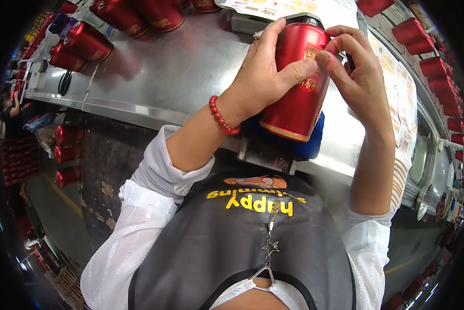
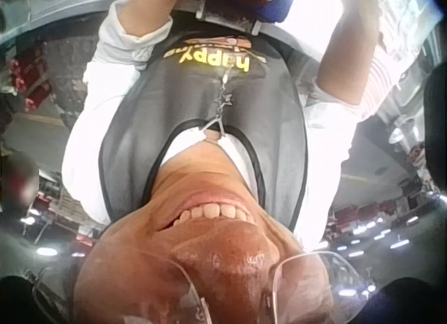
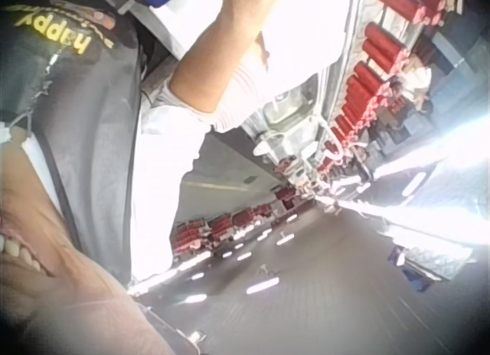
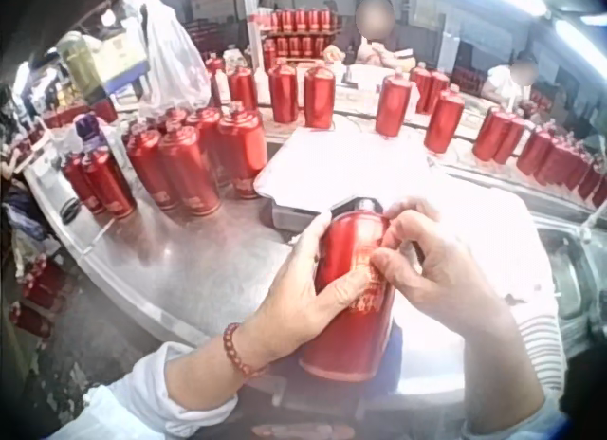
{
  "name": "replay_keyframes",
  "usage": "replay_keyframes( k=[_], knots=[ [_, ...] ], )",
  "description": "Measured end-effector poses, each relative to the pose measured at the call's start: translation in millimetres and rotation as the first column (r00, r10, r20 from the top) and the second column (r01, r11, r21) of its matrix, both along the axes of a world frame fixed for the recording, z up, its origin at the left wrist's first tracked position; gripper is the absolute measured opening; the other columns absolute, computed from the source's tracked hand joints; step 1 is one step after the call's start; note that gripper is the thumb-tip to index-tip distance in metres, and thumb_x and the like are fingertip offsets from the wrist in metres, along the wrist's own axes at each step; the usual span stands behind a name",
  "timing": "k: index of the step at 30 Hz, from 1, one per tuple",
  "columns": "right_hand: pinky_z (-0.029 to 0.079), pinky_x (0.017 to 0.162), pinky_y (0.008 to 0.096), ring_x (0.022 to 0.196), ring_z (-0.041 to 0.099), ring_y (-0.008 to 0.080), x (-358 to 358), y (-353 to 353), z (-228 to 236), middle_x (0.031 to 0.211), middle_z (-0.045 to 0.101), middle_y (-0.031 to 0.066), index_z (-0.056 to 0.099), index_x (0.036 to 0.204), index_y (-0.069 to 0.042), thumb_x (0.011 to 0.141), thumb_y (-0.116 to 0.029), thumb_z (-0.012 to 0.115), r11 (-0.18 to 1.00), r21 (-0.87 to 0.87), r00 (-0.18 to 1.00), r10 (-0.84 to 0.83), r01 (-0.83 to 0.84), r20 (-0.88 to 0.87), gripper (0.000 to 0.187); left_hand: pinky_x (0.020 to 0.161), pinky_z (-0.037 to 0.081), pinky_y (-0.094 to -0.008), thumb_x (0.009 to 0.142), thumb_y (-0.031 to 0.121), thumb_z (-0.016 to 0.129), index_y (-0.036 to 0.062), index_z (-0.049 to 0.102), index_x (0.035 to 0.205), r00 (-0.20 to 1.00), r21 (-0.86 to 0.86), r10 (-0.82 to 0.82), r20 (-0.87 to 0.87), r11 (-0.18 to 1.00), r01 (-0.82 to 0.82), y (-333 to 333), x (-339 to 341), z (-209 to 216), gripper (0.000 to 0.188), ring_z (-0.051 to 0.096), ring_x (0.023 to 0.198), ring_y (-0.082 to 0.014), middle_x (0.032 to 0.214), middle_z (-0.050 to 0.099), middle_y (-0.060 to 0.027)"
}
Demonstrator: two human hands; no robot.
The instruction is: The person applies gold decorative labels to red beverage cans. They peel each label from a backing sheet, position it on the can, and smooth it with a wooden stick and a green squeegee. The person repeats this process for multiple cans on a stainless steel workbench.
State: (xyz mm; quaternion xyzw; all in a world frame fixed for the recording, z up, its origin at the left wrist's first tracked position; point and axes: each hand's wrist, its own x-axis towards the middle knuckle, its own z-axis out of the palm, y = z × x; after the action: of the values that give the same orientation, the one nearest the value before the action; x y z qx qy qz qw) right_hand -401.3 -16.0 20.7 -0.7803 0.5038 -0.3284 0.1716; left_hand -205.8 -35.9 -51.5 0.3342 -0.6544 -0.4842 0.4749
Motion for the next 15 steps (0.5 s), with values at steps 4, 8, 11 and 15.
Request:
replay_keyframes(
  k=[4, 8, 11, 15],
  knots=[
    [0.052, 0.082, 0.0346, 0.098, 0.065, 0.0286, -1, 5, -12, 0.113, 0.063, 0.0152, 0.066, 0.103, 0.000, 0.092, -0.004, 0.062, 0.934, -0.332, 0.990, -0.104, 0.128, 0.090, 0.012, 0.108, 0.041, -0.0387, 0.089, 0.041, 0.073, -0.0120, 0.027, 0.147, 0.983, 0.109, -0.051, -0.178, 0.991, 0.071, 5, -4, -7, 0.092, 0.051, 0.129, -0.0314, 0.140, 0.047, -0.0295],
    [0.053, 0.081, 0.0326, 0.098, 0.061, 0.0242, 9, 35, -19, 0.123, 0.056, 0.0158, 0.068, 0.118, -0.002, 0.092, -0.003, 0.067, 0.906, -0.419, 0.998, -0.060, 0.058, 0.008, 0.026, 0.103, 0.046, -0.0327, 0.096, 0.027, 0.066, -0.0058, 0.026, 0.150, 0.971, 0.186, -0.091, -0.222, 0.973, 0.134, 2, 1, 6, 0.075, 0.055, 0.122, -0.0211, 0.136, 0.051, -0.0200],
    [0.051, 0.089, 0.0352, 0.107, 0.059, 0.0280, 15, 46, -27, 0.126, 0.056, 0.0163, 0.068, 0.124, -0.002, 0.093, -0.011, 0.069, 0.933, -0.350, 0.995, -0.097, 0.083, -0.022, 0.033, 0.101, 0.047, -0.0308, 0.100, 0.023, 0.061, -0.0026, 0.026, 0.151, 0.973, 0.202, -0.091, -0.212, 0.970, 0.135, -2, -1, 6, 0.067, 0.056, 0.119, -0.0168, 0.133, 0.053, -0.0154],
    [0.050, 0.094, 0.0375, 0.113, 0.056, 0.0299, 13, 48, -34, 0.128, 0.056, 0.0176, 0.063, 0.132, -0.003, 0.095, -0.017, 0.066, 0.947, -0.297, 0.993, -0.117, 0.119, 0.025, 0.039, 0.104, 0.045, -0.0325, 0.097, 0.037, 0.066, -0.0111, 0.026, 0.148, 0.905, 0.284, -0.092, -0.415, 0.932, 0.226, 0, -2, 7, 0.081, 0.054, 0.123, -0.0236, 0.137, 0.051, -0.0231]
  ],
)
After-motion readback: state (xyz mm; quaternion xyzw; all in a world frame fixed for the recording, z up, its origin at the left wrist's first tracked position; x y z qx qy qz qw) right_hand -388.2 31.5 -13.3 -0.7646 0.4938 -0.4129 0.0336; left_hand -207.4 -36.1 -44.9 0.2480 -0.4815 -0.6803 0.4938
